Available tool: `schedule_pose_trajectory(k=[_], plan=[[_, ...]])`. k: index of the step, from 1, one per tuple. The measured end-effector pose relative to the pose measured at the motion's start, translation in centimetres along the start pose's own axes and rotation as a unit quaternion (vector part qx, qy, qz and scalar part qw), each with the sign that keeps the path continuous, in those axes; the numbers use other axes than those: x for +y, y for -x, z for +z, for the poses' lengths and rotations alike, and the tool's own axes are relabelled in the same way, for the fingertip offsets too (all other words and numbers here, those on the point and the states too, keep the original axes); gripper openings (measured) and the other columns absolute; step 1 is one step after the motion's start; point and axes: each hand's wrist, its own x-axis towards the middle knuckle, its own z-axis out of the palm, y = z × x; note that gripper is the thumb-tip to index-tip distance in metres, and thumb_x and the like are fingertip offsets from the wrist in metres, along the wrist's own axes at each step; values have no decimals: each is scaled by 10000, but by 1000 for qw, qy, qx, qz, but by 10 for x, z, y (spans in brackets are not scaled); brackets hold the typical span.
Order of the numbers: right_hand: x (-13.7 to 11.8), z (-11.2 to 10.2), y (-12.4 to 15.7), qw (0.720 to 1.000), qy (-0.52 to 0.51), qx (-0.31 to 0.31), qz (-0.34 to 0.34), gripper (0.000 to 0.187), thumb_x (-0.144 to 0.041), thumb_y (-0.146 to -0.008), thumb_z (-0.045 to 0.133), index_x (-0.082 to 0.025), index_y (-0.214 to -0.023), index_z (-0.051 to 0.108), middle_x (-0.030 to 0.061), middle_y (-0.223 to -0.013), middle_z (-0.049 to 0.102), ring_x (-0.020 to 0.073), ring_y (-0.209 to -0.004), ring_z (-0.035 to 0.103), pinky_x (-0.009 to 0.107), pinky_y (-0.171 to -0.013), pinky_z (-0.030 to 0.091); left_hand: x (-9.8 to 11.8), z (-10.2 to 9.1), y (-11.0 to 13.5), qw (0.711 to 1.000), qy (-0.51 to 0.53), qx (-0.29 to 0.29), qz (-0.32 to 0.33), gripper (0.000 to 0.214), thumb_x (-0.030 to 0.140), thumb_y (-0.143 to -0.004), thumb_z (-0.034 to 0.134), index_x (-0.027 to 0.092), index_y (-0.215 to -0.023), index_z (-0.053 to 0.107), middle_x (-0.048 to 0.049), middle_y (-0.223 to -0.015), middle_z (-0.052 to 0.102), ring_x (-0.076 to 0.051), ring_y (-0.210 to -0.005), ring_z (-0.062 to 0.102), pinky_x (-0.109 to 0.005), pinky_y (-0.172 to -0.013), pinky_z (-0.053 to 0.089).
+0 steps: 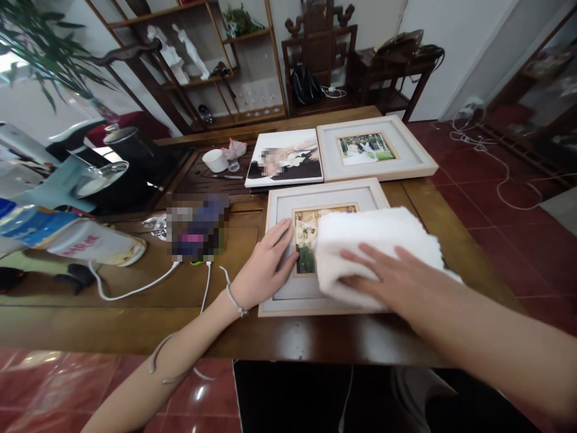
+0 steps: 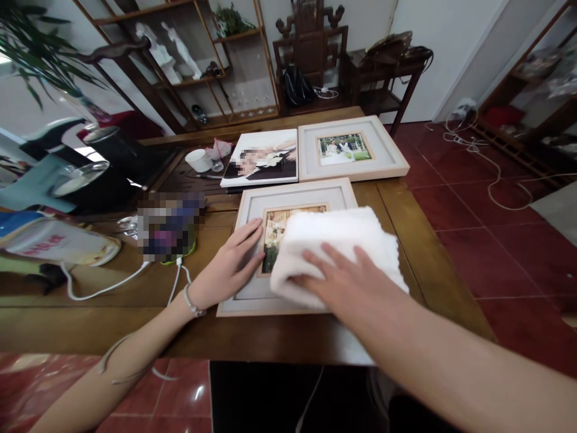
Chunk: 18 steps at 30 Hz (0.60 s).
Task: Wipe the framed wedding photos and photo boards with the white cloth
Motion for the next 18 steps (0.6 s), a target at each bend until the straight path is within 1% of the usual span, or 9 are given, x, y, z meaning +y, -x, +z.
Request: schedule_pose_trajectory(k=[2,4,6,8,9,11,13,16,18], plan=[[28,-7,-17,999,53,9,6,730,40,-794,440,-370,-1398,471,40,-1497,439,354,-1317,450,557,-879,510,0,-1,0,1000,-2,-4,3,510,253,-957,469,102,-1439,404,-211,-1524,373,-313,-1440,326,-532,-1170,319],[56,-18,-35,996,85,29,21,754,91,-791,381,-289,-1442,414,71,-1550,349,351,-1384,355,549,-953,474,1,-2,-1,1000,-3,-6,5,510,248,-956,467,86,-1436,405,-220,-1523,370,-314,-1440,325,-530,-1172,315],[80,-26,-52,992,112,39,30,724,104,-813,334,-217,-1460,381,114,-1574,280,379,-1420,268,592,-998,424,1,-2,-2,1000,-3,-6,6,511,244,-954,471,89,-1436,404,-220,-1521,372,-316,-1439,328,-535,-1170,316],[92,-25,-64,991,126,26,39,692,101,-836,306,-198,-1455,390,118,-1583,243,406,-1432,212,646,-1010,386,1,-2,-2,1000,-2,-4,7,511,243,-951,478,109,-1439,402,-208,-1521,379,-314,-1438,332,-540,-1167,320],[93,-22,-68,991,126,10,40,680,96,-846,305,-207,-1447,406,107,-1582,246,414,-1430,209,664,-1003,384,0,-1,-2,1000,-2,-1,8,511,242,-950,481,118,-1440,401,-202,-1521,382,-311,-1437,334,-539,-1167,320],[85,-11,-69,992,119,-28,31,656,80,-858,329,-229,-1425,443,91,-1569,278,428,-1412,247,684,-974,403,0,-1,-2,1000,-2,4,9,508,241,-950,482,119,-1437,407,-201,-1518,387,-308,-1434,341,-532,-1168,323],[68,-1,-62,992,113,-43,18,599,40,-876,381,-239,-1396,488,92,-1548,325,444,-1383,302,699,-947,417,-1,0,-1,1000,-3,6,8,502,243,-951,481,103,-1429,416,-209,-1514,390,-307,-1431,347,-526,-1169,326],[35,6,-40,994,105,-35,9,507,-26,-877,471,-253,-1318,575,96,-1508,400,457,-1334,381,706,-921,429,-1,0,-1,1000,-3,5,4,499,248,-954,474,95,-1426,421,-209,-1515,391,-306,-1433,343,-524,-1169,327],[15,3,-21,996,85,-32,11,451,-69,-865,525,-295,-1239,634,74,-1466,466,458,-1288,442,699,-876,457,-1,0,-1,1000,-4,1,1,499,251,-958,468,90,-1428,419,-206,-1517,388,-304,-1437,336,-518,-1175,321]])
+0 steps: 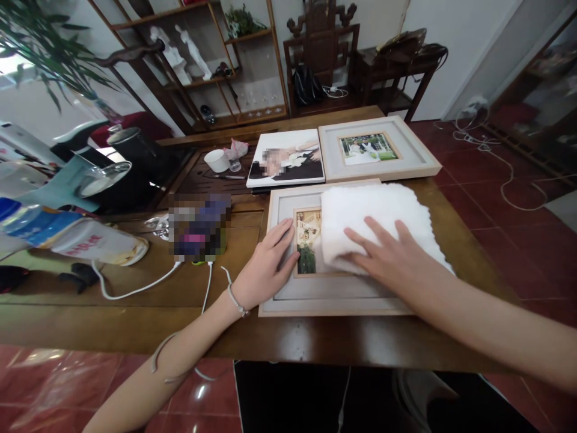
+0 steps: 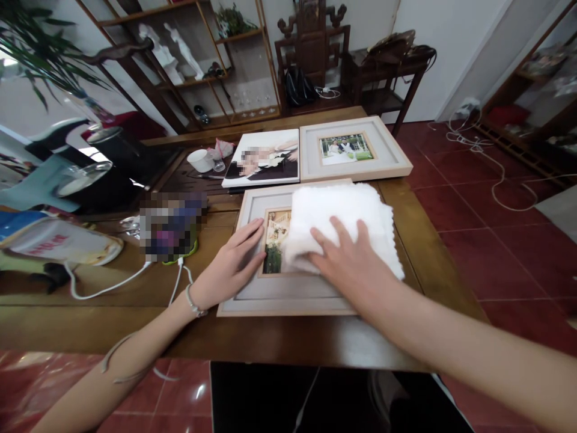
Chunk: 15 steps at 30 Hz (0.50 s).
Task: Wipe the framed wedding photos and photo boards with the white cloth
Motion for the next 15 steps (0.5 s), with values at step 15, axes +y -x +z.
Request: schedule_pose_trajectory(k=[15], plan=[[-22,-13,23,991,-128,6,-39,566,-58,-792,545,-417,-1222,633,10,-1344,600,374,-1162,578,489,-738,540,0,0,0,1000,-5,-5,5,497,264,-969,452,67,-1424,418,-220,-1513,385,-308,-1438,330,-510,-1184,306]])
